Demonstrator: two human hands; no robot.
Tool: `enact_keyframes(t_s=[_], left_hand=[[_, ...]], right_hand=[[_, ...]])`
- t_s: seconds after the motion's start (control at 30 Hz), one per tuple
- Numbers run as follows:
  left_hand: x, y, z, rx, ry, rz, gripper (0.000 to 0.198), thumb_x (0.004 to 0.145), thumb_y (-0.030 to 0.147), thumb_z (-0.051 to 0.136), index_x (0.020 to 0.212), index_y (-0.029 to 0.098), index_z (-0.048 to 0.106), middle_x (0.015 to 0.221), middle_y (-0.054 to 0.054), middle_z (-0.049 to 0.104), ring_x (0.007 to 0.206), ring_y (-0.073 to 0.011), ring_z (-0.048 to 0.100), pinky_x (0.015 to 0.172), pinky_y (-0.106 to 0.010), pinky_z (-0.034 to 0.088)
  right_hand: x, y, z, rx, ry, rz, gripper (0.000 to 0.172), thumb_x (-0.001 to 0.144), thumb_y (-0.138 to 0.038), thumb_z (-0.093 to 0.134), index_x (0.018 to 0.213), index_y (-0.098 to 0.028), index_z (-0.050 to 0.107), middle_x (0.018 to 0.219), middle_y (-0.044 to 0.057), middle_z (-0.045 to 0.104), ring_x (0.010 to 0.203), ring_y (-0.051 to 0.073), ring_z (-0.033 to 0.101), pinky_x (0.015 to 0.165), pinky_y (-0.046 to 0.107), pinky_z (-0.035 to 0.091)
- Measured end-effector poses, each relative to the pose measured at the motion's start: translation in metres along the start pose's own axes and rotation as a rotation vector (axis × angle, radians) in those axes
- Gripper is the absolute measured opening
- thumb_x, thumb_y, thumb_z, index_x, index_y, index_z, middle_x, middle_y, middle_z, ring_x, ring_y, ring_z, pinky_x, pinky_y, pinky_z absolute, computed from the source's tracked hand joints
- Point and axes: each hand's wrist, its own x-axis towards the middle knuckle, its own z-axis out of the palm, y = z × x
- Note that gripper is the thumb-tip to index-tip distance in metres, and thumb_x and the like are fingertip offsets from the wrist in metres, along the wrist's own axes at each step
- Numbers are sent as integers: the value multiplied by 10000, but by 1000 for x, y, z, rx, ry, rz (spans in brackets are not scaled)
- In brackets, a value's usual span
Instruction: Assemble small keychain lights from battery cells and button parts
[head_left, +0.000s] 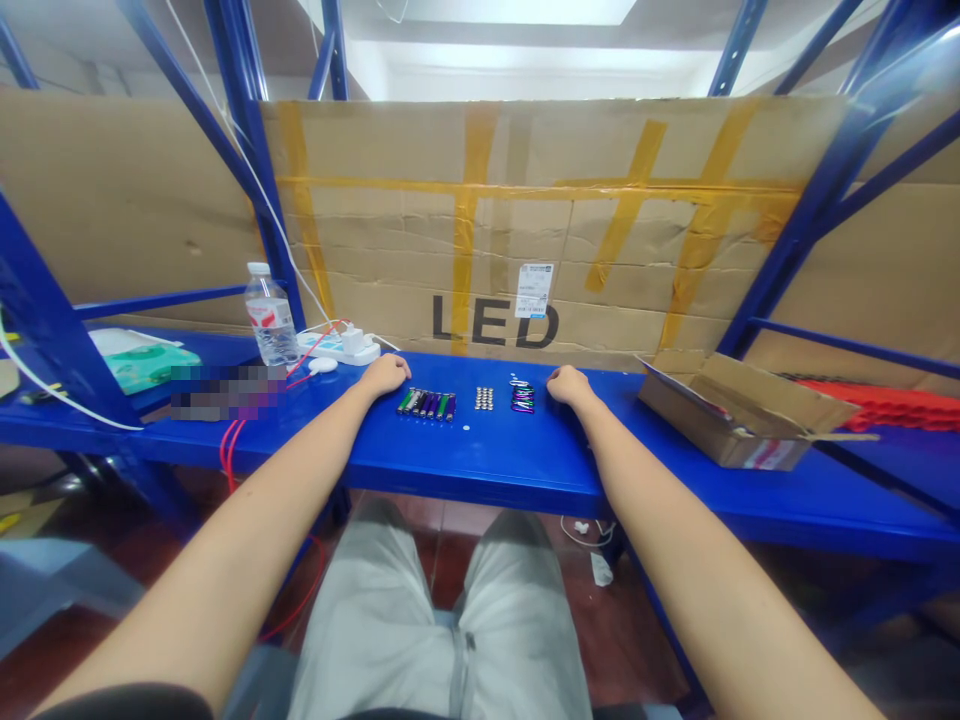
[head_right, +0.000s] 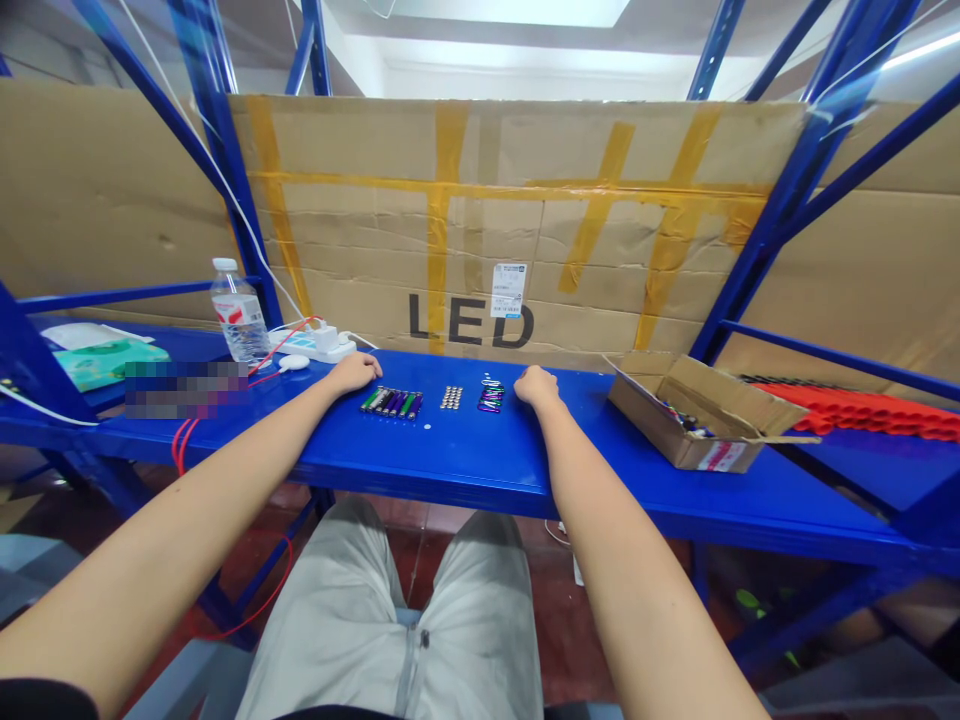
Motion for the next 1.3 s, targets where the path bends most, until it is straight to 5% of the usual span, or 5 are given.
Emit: enact_keyframes(t_s=[0.37, 0.9, 1.07, 1.3], left_hand=[[2, -1, 1, 38, -12, 10, 243, 658, 133, 525, 763, 187, 737, 920, -62, 765, 884, -200, 687, 862, -269, 515], [-5, 11, 1, 61, 40, 25, 228, 683, 98, 499, 708, 191, 707, 880, -59, 766, 878, -214, 691, 878, -289, 516], [-18, 31, -2, -4, 123, 188, 258, 718, 127, 497, 819, 184, 728, 875, -56, 757, 885, -217, 677, 886, -314, 514], [-43, 68, -5, -52, -41, 570, 205, 751, 229, 581, 869, 225, 748, 963, -33, 730, 1057, -228, 607, 1027, -380, 454]], right_hand=[[2, 4, -14, 245, -195, -7, 210, 733, -17, 551, 752, -92, 746, 709, 87, 735, 673, 148, 647, 664, 227, 459], [-14, -11, -24, 119, -295, -83, 130, 769, -106, 623, 758, -92, 752, 693, 55, 709, 594, 115, 562, 566, 212, 408], [-14, -12, -24, 100, -304, -87, 135, 776, -108, 620, 768, -88, 753, 716, 63, 717, 612, 119, 575, 575, 209, 412], [-15, -13, -23, 100, -305, -99, 141, 776, -85, 608, 748, -96, 745, 713, 60, 716, 622, 123, 582, 599, 211, 424]])
